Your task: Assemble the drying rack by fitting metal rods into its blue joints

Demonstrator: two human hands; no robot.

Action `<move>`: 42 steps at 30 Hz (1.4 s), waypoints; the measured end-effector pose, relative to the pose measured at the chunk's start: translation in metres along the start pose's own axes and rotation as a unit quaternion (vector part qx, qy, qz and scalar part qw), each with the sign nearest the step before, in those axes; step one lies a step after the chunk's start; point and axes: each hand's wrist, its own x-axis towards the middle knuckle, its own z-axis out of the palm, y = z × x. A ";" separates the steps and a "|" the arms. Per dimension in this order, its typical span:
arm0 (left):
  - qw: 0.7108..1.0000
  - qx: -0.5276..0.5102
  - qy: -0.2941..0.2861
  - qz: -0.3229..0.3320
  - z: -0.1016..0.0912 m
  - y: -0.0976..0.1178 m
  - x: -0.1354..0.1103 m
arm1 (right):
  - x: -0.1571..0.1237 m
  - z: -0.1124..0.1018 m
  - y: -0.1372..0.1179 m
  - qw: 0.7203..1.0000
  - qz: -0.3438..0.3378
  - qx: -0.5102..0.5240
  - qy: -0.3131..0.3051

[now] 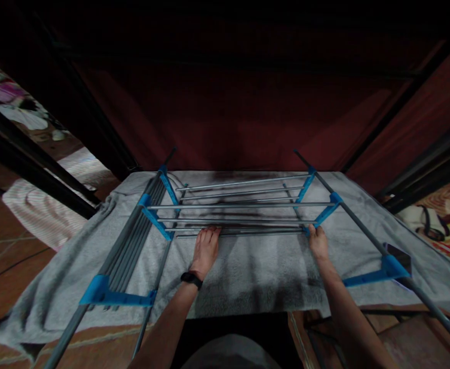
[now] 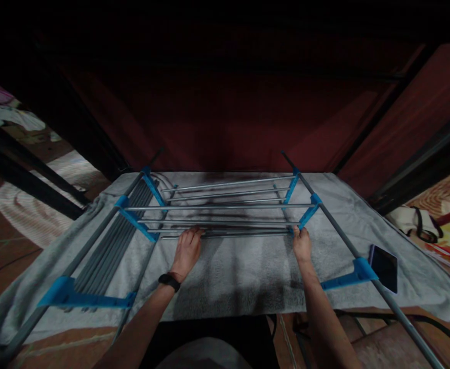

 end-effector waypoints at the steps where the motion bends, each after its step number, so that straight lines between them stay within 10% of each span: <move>1: 1.000 0.008 -0.001 0.009 0.001 -0.002 0.002 | -0.002 0.000 -0.003 1.000 0.000 -0.001 -0.002; 14: 0.991 0.017 -0.118 0.054 0.013 0.005 0.049 | -0.013 0.001 -0.026 0.998 0.026 0.055 0.000; 42: 0.994 -0.034 -0.103 0.006 -0.004 0.005 0.051 | -0.021 0.006 -0.018 0.997 0.034 0.066 -0.007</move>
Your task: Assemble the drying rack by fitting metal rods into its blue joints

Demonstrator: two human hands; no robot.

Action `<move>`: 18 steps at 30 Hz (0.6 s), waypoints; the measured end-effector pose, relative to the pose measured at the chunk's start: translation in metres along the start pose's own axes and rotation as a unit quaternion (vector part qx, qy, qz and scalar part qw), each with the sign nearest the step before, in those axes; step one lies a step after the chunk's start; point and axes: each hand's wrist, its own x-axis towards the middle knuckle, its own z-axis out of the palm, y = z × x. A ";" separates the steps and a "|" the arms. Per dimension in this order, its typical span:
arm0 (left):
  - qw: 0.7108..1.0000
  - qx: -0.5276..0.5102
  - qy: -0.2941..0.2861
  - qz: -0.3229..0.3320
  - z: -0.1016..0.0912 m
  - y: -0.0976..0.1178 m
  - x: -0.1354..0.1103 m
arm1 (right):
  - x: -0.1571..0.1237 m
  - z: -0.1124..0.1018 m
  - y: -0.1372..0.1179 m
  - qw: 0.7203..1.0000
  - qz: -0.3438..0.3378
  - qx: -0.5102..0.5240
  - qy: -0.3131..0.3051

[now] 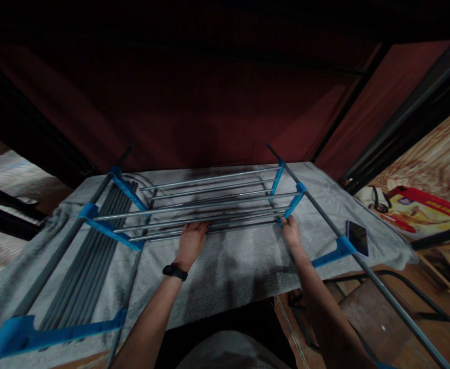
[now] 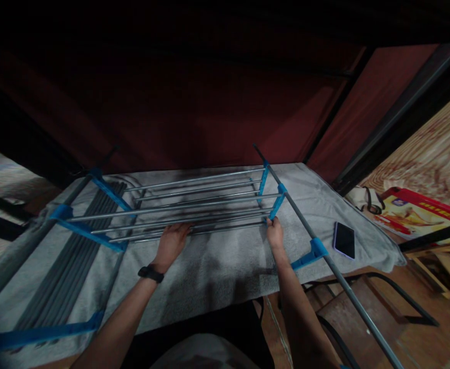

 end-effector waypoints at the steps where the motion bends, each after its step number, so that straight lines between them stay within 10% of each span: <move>1: 1.000 0.000 -0.002 0.001 0.000 0.000 0.000 | 0.000 0.001 0.001 1.000 0.001 0.001 0.002; 12: 1.000 0.001 -0.008 0.004 0.002 -0.001 -0.004 | -0.050 0.025 0.007 0.994 -0.011 0.002 0.106; 18: 1.000 0.000 -0.003 0.000 0.002 0.002 -0.008 | -0.096 0.056 -0.009 0.964 -0.249 -0.090 -0.025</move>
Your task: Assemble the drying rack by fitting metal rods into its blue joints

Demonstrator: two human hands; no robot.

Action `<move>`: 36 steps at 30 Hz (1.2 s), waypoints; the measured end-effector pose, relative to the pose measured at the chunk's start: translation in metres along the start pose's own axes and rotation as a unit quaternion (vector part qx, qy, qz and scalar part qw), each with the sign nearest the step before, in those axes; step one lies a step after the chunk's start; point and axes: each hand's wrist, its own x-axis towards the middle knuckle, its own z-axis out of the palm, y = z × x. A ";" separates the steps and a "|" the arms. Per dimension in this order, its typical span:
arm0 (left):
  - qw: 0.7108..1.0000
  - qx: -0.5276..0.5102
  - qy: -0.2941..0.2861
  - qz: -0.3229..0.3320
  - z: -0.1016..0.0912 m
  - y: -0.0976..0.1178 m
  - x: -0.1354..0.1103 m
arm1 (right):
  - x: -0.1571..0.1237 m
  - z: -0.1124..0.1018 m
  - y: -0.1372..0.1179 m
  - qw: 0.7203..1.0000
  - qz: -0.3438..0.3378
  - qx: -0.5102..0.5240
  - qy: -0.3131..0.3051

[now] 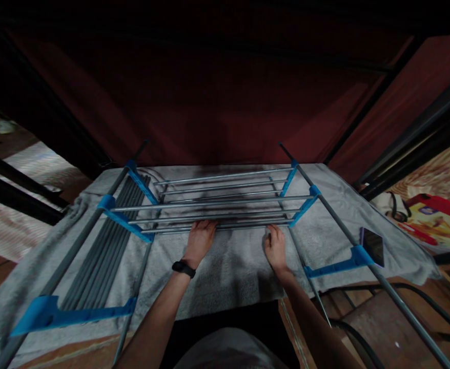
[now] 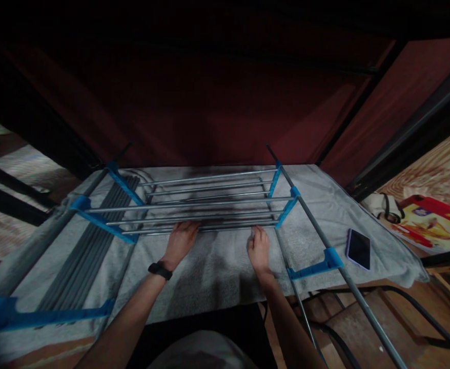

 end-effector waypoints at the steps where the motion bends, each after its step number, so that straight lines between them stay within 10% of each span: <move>1: 1.000 -0.002 0.000 -0.001 -0.001 0.001 -0.001 | 0.002 0.004 -0.006 0.999 -0.037 -0.019 -0.019; 10: 1.000 -0.020 0.022 -0.009 -0.005 0.005 -0.006 | 0.051 0.034 -0.039 0.936 -0.163 -0.149 -0.273; 23: 0.996 -0.058 0.067 0.003 -0.009 -0.002 -0.036 | 0.057 0.043 -0.028 0.956 -0.122 0.027 -0.266; 30: 0.915 -0.042 0.249 -0.314 -0.016 -0.055 -0.107 | 0.057 0.047 -0.024 0.960 -0.133 0.025 -0.246; 36: 0.883 -0.009 0.101 -0.459 -0.020 -0.104 -0.117 | 0.058 0.049 -0.025 0.958 -0.170 -0.008 -0.231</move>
